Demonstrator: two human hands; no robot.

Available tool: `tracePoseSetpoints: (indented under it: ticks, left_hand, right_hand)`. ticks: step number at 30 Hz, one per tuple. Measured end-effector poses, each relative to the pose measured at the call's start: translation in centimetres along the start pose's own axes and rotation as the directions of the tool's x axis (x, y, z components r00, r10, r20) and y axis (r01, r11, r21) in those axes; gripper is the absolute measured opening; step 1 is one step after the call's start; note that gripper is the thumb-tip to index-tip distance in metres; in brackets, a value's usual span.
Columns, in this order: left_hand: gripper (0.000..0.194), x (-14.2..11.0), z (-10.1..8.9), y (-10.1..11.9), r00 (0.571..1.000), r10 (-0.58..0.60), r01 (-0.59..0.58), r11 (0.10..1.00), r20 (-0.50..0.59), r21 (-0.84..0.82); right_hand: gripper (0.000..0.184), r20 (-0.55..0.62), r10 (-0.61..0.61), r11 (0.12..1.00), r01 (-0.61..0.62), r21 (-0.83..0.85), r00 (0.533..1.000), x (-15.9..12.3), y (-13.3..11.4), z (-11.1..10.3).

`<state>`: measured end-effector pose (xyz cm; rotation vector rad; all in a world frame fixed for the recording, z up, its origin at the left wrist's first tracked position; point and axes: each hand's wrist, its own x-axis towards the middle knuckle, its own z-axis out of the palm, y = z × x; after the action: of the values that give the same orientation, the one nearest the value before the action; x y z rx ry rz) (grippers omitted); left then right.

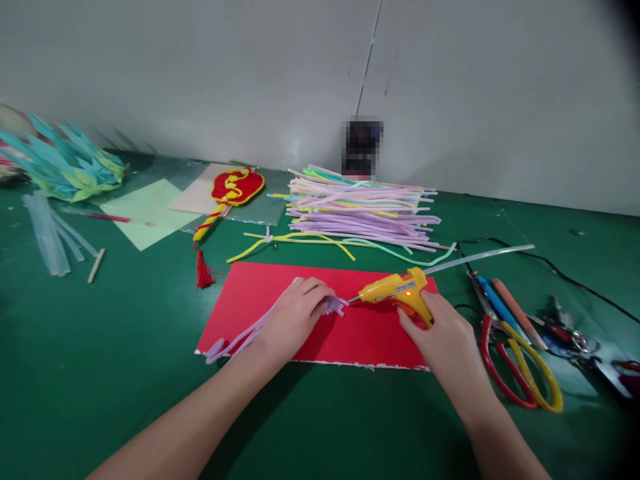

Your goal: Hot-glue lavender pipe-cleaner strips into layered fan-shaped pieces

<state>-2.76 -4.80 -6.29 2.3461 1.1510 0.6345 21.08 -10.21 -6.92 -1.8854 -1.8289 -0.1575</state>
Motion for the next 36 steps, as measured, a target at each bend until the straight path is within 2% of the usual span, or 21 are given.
tracePoseSetpoints:
  ticks: [5,9,11,14,15,17,20,23,26,36]
  left_hand:
    - [0.017,0.0,0.0,0.0,1.000,-0.009,0.009,1.000,-0.007,0.000]
    - [0.017,0.0,0.1,0.1,0.999,-0.019,0.019,1.000,-0.026,0.005]
    - [0.016,0.0,0.1,0.1,0.999,-0.024,0.024,1.000,-0.037,0.011]
    - [0.013,0.0,0.1,0.2,1.000,-0.014,0.015,0.999,-0.026,0.046]
    - [0.013,0.0,0.2,0.2,1.000,-0.004,0.005,0.998,-0.016,0.061]
    - [0.015,0.0,0.2,0.1,1.000,0.020,-0.020,0.996,0.000,0.081]
    - [0.017,-0.1,0.3,0.0,0.999,0.046,-0.045,0.995,-0.009,0.087]
    - [0.019,-0.1,0.4,-0.2,0.998,0.057,-0.054,0.995,-0.027,0.089]
    - [0.018,-0.2,0.5,-0.2,0.998,0.058,-0.054,0.994,-0.041,0.096]
    - [0.019,-0.1,0.6,-0.2,0.998,0.037,-0.029,0.988,-0.048,0.153]
  right_hand:
    - [0.052,-0.002,0.148,0.989,-0.148,-0.027,0.989,0.5,0.6,0.3]
    - [0.057,0.034,0.227,0.967,-0.220,-0.129,0.973,0.8,1.2,0.4]
    - [0.057,-0.023,0.235,0.958,-0.235,-0.165,0.972,0.9,0.9,0.1]
    - [0.043,-0.177,0.164,0.975,-0.187,-0.124,0.971,0.8,-0.7,-0.6]
    - [0.035,-0.179,0.108,0.988,-0.125,-0.086,0.978,0.6,-1.4,-0.7]
    - [0.023,-0.155,-0.047,0.994,0.061,0.086,0.987,0.2,-2.9,-0.4]
    - [0.022,-0.026,-0.167,0.952,0.168,0.255,0.986,-0.7,-4.7,0.9]
    - [0.024,0.032,-0.219,0.935,0.201,0.292,0.975,-1.2,-5.4,2.4]
    - [0.024,0.028,-0.201,0.942,0.186,0.279,0.979,-1.1,-5.5,3.1]
    - [0.023,0.072,-0.206,0.940,0.177,0.293,0.976,-0.9,-5.2,3.1]
